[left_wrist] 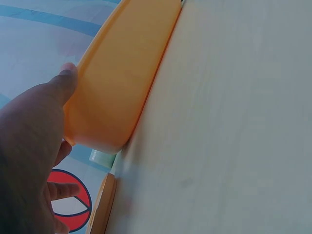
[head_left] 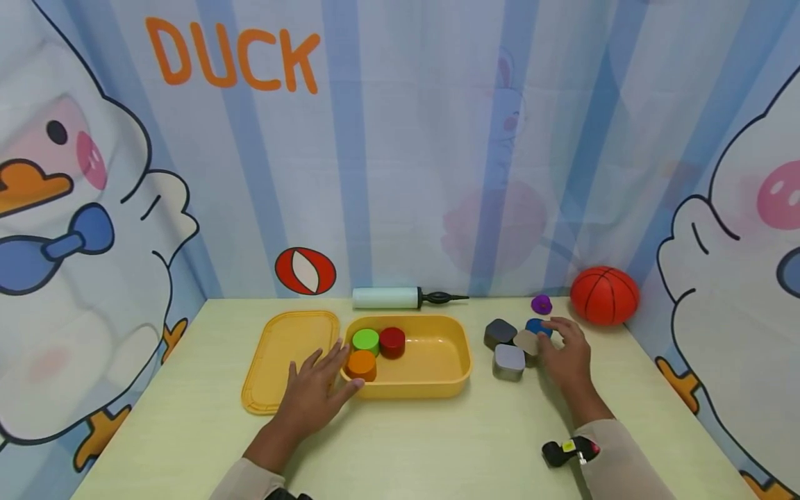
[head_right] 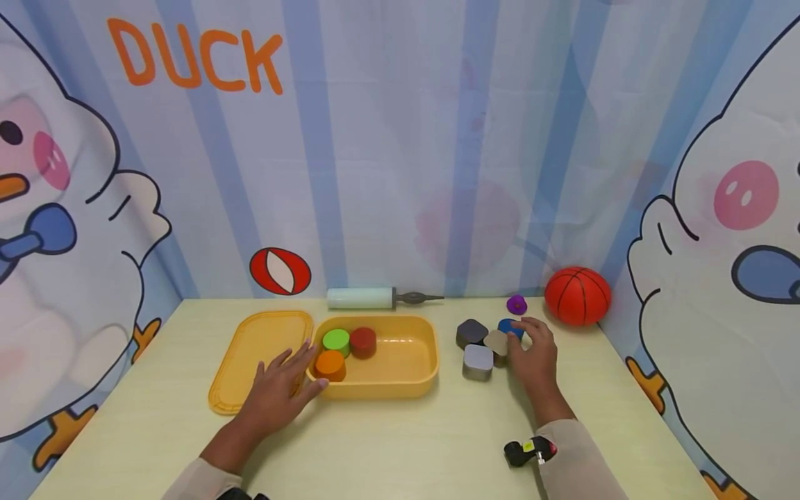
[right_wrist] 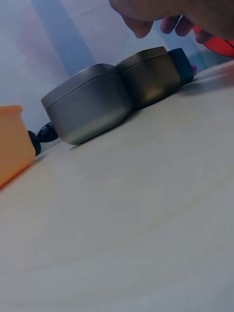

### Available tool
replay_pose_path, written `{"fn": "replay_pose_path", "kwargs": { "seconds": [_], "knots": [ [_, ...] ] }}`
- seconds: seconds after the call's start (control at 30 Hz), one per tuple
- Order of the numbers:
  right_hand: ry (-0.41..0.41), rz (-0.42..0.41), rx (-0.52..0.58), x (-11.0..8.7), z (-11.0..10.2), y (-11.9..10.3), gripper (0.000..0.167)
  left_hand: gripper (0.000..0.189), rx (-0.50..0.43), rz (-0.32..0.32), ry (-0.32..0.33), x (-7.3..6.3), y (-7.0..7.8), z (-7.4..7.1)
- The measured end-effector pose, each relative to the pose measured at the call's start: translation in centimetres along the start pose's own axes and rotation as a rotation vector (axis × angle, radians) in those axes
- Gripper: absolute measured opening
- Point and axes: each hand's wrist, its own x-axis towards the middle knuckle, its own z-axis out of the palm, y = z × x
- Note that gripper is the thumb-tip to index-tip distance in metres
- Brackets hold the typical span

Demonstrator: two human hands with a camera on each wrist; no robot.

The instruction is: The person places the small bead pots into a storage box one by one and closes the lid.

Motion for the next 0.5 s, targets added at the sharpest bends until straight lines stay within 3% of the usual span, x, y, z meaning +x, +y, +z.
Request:
{"fn": "replay_pose_path", "kwargs": {
  "seconds": [0.2,0.5],
  "knots": [
    [-0.07,0.151,-0.02,0.1,-0.9,0.8,0.032,0.076,-0.004,0.0,-0.006,0.0,0.0,0.0],
    [-0.208,0.215,-0.022,0.3,-1.3,1.4,0.043,0.076,-0.007,-0.004,-0.015,0.0,0.0,-0.1]
  ]
}}
